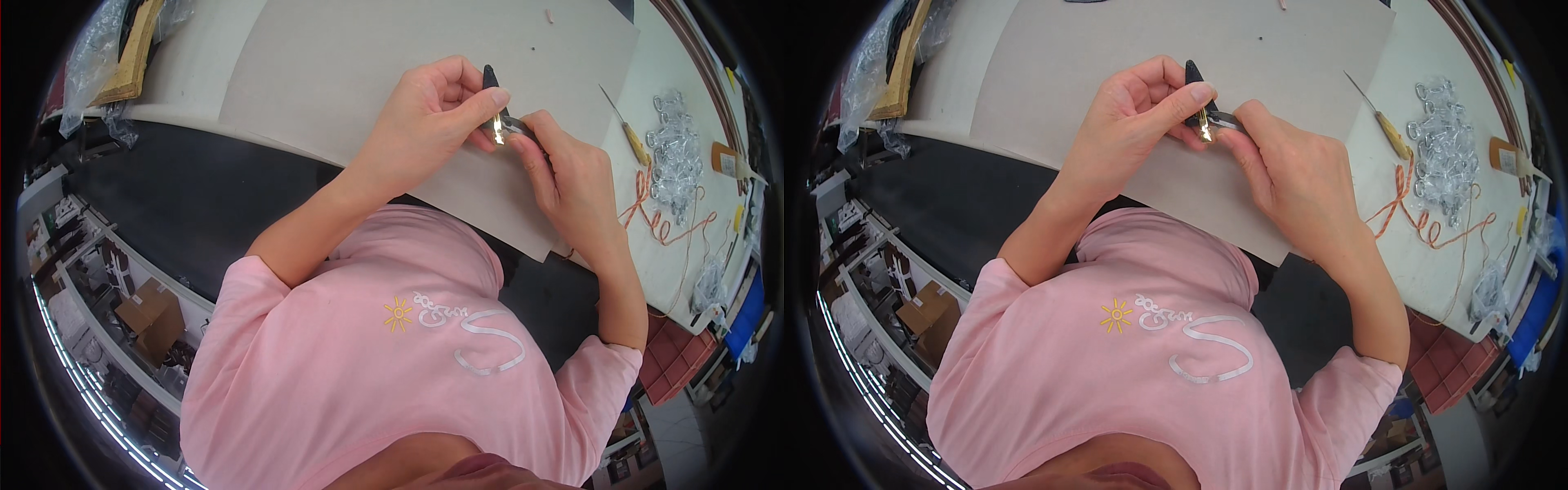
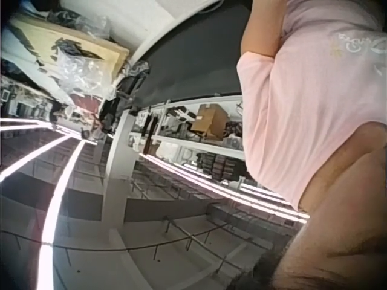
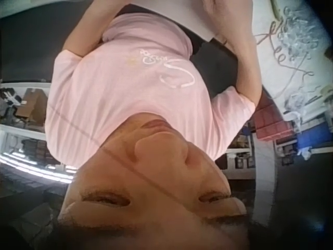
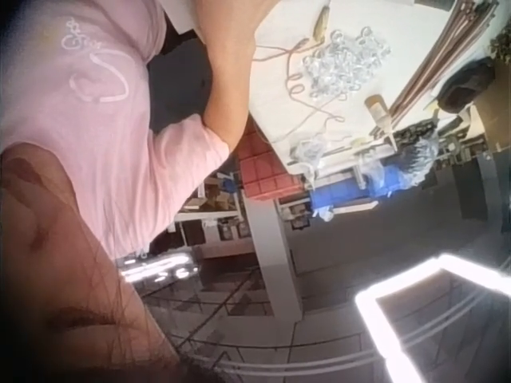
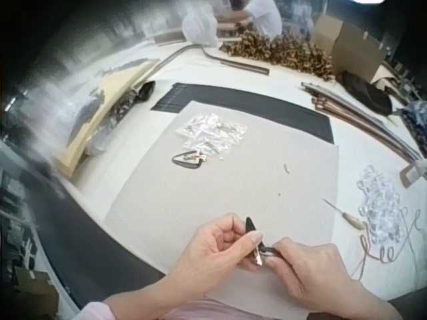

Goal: Assembling metal hardware components onto a leather piece using hand tools.

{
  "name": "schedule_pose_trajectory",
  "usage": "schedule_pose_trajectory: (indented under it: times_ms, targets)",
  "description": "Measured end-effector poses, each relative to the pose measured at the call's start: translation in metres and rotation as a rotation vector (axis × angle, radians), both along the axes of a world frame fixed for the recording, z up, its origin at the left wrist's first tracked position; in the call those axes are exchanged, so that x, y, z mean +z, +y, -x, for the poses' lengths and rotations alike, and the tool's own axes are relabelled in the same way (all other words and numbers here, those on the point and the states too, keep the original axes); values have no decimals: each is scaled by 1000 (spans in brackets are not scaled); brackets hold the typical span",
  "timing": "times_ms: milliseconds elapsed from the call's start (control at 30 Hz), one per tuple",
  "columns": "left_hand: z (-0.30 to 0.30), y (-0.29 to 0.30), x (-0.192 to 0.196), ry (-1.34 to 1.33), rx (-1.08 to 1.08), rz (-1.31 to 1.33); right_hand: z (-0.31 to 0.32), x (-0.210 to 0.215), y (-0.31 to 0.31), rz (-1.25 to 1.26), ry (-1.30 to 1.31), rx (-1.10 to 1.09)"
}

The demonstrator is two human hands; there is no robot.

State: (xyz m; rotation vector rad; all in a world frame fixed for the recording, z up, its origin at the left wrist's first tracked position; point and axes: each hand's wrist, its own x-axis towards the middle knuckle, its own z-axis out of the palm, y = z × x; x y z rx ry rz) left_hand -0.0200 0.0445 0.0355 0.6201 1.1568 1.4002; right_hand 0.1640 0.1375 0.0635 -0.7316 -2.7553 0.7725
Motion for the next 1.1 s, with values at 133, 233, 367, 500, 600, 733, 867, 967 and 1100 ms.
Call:
schedule_pose_trajectory:
  times_ms: [133,233,367,500,600,733,867,967,1100]
  targets:
    - [0,-1,0,10,12,9,2,1,2,-20,-17,22]
    - [0,0,-1,9,4,11,2,0,3,-22,-12,39]
    - [-2,1,-1,40,11,16,-1,-6,0,137,2,-45]
    - [0,1,-2,51,12,-3,-10,3,18,1011,321,-437]
    - [2,0,-2,48,-9,-9,-10,13,21,958,285,-442]
    - [5,-3,0,-28,-12,-16,-5,10,-1,645,156,-332]
    - [3,-5,3,-70,-7,-7,-5,8,2,761,183,-340]
    - [4,-4,5,-75,-13,-9,4,7,-1,867,262,-346]
    - [1,-3,6,12,-37,-13,7,1,-1,855,254,-280]
